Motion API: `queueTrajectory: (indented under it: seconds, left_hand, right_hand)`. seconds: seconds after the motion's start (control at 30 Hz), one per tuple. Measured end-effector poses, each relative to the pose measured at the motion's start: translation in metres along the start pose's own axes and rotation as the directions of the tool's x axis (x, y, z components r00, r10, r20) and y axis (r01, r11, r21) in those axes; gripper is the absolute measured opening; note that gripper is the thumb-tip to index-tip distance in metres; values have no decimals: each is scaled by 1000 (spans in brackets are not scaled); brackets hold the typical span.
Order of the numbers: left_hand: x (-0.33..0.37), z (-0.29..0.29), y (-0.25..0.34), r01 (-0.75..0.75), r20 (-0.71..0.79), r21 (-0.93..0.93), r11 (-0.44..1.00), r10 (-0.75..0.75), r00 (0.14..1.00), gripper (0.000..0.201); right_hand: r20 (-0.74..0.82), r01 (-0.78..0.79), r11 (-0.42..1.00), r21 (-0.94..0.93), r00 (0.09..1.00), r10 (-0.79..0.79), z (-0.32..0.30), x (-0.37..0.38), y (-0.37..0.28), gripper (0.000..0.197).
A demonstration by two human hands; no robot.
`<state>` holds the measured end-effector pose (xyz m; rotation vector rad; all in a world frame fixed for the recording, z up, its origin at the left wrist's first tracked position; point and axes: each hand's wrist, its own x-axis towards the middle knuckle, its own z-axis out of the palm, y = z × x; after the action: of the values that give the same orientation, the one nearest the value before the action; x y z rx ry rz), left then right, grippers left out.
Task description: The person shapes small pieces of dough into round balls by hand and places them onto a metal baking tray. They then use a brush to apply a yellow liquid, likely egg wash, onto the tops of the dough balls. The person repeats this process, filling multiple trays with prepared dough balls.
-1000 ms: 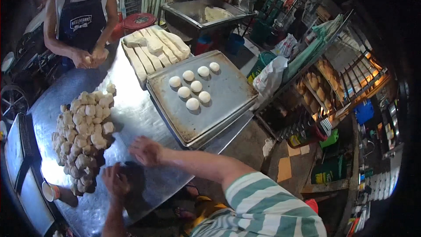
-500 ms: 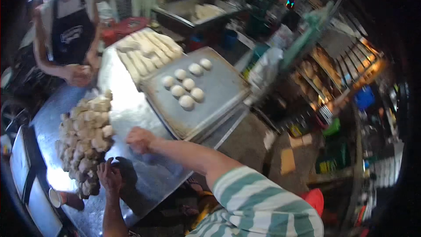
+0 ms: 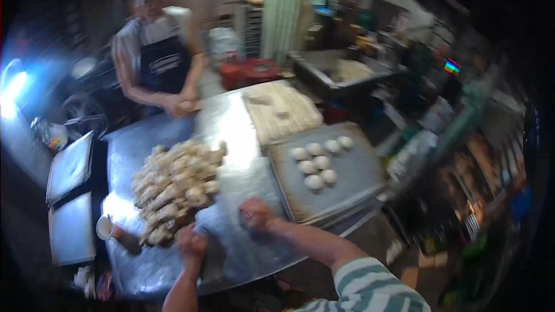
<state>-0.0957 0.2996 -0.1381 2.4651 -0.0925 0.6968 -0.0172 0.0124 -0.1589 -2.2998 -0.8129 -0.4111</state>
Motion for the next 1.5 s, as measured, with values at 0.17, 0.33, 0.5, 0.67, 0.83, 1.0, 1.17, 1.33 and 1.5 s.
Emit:
queueTrajectory:
  seconds: [0.17,0.33,0.5,0.67,0.83,1.0,1.17,1.33,1.5]
  left_hand:
    - [-14,22,26,-116,77,-12,993,117,990,32]
    - [28,19,-18,-27,20,139,990,24,1000,27]
    - [-23,-11,-16,287,-6,24,958,-287,958,29]
    - [-30,-29,15,192,238,188,963,-234,942,25]
    - [-4,-2,-15,199,18,335,921,-217,976,45]
    - [-2,2,-1,200,53,306,931,-226,973,47]
    - [3,2,0,201,145,180,963,-228,963,41]
    - [0,-19,2,203,382,172,964,-255,888,51]
    - [0,-20,8,146,376,269,952,-244,894,60]
  right_hand:
    - [132,54,995,-78,990,-43,-1,-11,-26,20]
    - [-31,19,987,-157,999,-24,-10,35,9,18]
    - [-30,-161,979,-125,987,159,-28,-1,-17,29]
    - [98,-176,984,-20,979,177,-19,-15,-21,28]
    - [82,-110,994,-4,991,110,-24,-18,-30,32]
    - [117,-231,971,-63,965,237,-37,-17,-43,29]
    - [332,-653,738,-168,668,667,-34,46,-24,43]
    - [364,-581,796,-170,713,599,-27,46,-3,41]
    - [-14,-463,818,-341,872,488,-6,52,-32,27]
